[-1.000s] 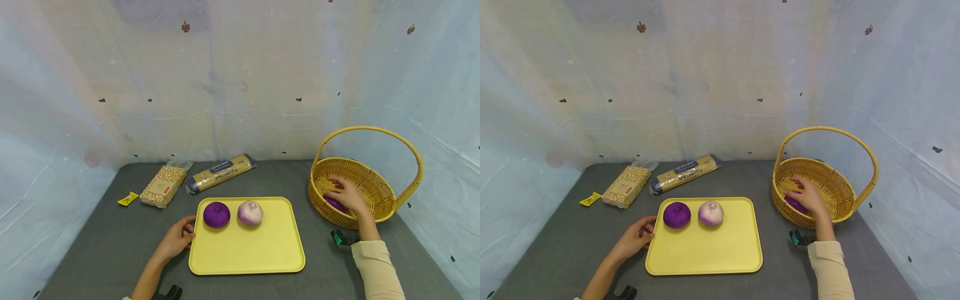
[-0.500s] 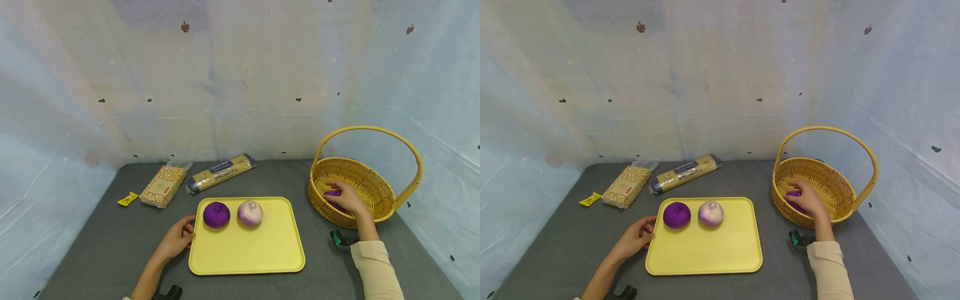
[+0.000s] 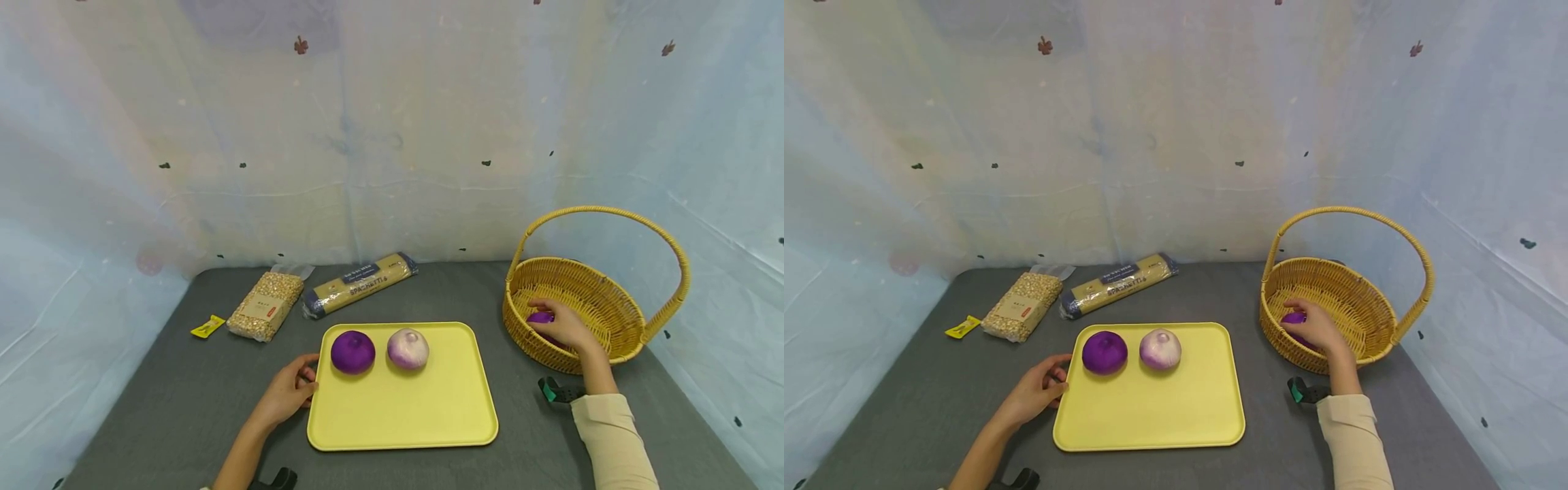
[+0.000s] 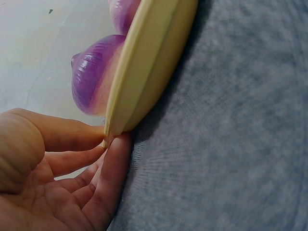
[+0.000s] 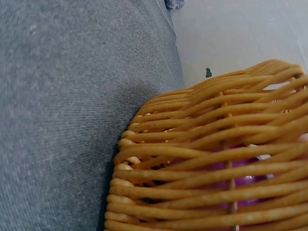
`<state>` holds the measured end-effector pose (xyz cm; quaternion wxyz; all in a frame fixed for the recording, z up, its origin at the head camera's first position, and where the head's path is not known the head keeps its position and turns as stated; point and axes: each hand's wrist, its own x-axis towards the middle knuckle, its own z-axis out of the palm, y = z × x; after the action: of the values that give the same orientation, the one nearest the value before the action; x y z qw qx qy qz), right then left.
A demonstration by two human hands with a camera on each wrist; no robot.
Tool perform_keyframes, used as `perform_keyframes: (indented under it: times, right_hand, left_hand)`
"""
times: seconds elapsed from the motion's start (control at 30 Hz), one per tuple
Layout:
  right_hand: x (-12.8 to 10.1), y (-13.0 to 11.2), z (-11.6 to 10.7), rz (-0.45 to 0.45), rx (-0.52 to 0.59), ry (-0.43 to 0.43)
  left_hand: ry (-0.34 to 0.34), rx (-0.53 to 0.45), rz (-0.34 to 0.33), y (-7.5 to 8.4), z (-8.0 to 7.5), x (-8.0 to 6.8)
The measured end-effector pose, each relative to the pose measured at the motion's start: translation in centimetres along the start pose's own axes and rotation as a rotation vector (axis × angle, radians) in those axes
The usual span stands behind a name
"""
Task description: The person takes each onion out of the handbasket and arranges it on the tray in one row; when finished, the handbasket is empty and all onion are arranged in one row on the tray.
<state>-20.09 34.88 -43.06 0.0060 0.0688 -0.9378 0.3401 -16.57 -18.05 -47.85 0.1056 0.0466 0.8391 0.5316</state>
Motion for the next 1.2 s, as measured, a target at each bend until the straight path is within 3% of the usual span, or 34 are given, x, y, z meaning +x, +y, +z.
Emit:
perform_keyframes:
  times: [0.5,0.9,0.97,1.13,1.2]
  right_hand:
    - [-0.04,0.26,0.30,-0.037,-0.025,-0.012]
    - [-0.09,-0.03,0.05,0.019,-0.031,0.000]
    - [-0.14,-0.13,0.03,0.024,-0.035,0.004]
    - [-0.20,-0.03,0.01,0.054,-0.038,0.013]
    - [-0.18,0.05,0.01,0.071,-0.043,0.024]
  left_hand:
    - [-0.004,0.007,0.010,-0.05,-0.08,-0.10]
    - [-0.016,0.001,0.027,-0.27,-0.11,-0.05]
    - [-0.006,0.004,0.022,0.49,-0.04,-0.45]
    - [-0.001,0.006,0.025,0.56,-0.04,-0.49]
    - [-0.011,-0.001,0.028,-0.17,-0.11,-0.14]
